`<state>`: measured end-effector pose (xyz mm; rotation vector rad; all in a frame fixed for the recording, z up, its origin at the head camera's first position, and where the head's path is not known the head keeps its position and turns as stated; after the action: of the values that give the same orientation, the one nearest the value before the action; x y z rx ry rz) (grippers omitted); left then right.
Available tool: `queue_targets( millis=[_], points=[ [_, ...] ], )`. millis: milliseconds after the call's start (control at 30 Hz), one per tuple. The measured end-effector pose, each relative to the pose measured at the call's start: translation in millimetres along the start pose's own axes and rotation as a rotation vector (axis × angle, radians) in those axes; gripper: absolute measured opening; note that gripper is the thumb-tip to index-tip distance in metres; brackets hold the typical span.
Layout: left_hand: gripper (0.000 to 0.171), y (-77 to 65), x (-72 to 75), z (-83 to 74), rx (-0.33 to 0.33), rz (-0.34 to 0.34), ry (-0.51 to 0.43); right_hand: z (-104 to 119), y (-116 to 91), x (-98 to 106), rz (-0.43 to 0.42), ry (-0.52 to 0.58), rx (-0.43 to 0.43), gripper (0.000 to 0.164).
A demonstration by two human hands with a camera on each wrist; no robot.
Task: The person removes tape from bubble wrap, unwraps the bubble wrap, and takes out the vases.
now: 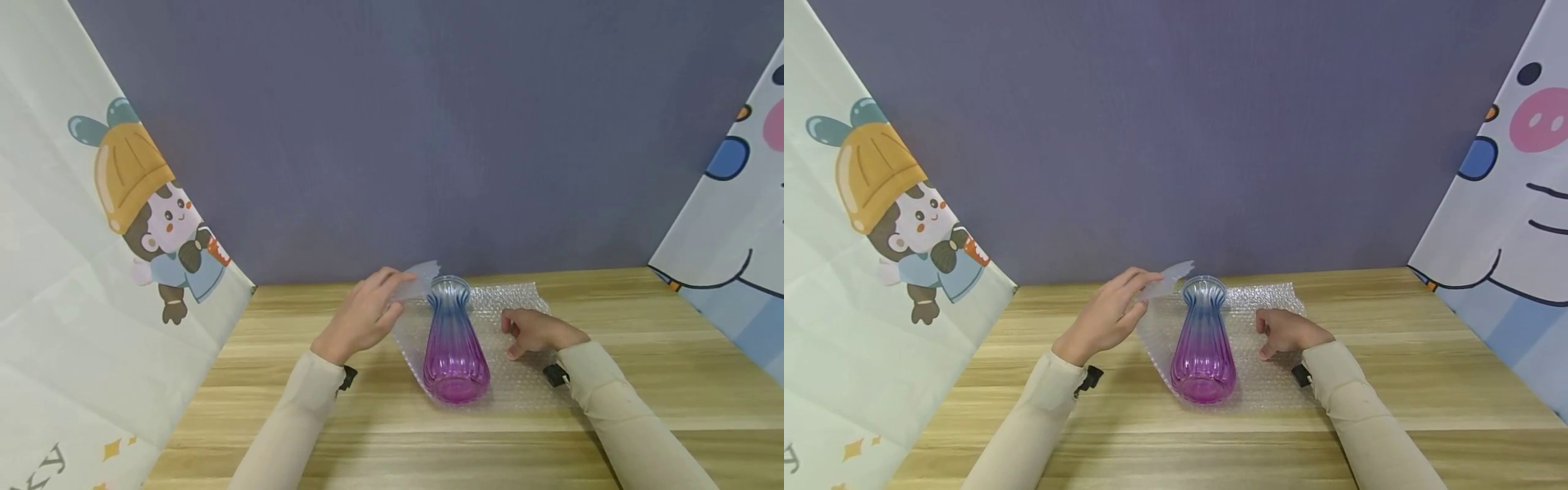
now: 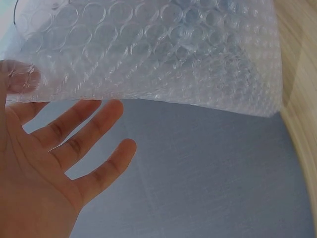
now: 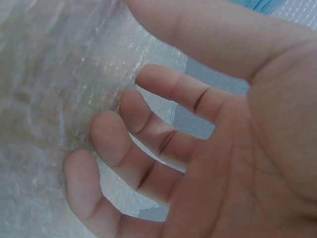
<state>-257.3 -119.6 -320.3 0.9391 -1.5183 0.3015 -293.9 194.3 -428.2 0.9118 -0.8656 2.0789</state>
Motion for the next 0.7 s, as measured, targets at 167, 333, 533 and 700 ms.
queue_targets(
  millis=[167, 333, 533, 700],
  points=[
    [0.049, -0.7, 1.3, 2.0, 0.008, -0.003, -0.009, 0.4, -0.5, -0.3, 0.003, 0.002, 0.017, 0.041],
    [0.049, -1.8, 2.5, 4.2, 0.014, -0.009, -0.010, 0.8, -1.0, -0.8, 0.006, 0.007, 0.023, 0.041],
    [0.049, -2.5, 5.5, 5.7, 0.023, -0.016, -0.017, 1.0, -1.4, -0.9, 0.015, 0.018, 0.017, 0.040],
    [0.049, -2.8, 7.3, 7.9, 0.030, -0.017, -0.033, 0.6, -1.4, -1.1, 0.018, 0.018, 0.012, 0.040]
  ],
)
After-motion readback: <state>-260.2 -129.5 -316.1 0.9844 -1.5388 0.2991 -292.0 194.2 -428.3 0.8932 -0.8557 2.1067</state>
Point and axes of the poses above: each hand's wrist, its own y-axis towards the middle knuckle, its own x-axis out of the back of the hand, z = x × y, the point moved 4 cm from there along y, towards the middle knuckle, and after that the axes turned 10 degrees about z, right-handed, at the moved point
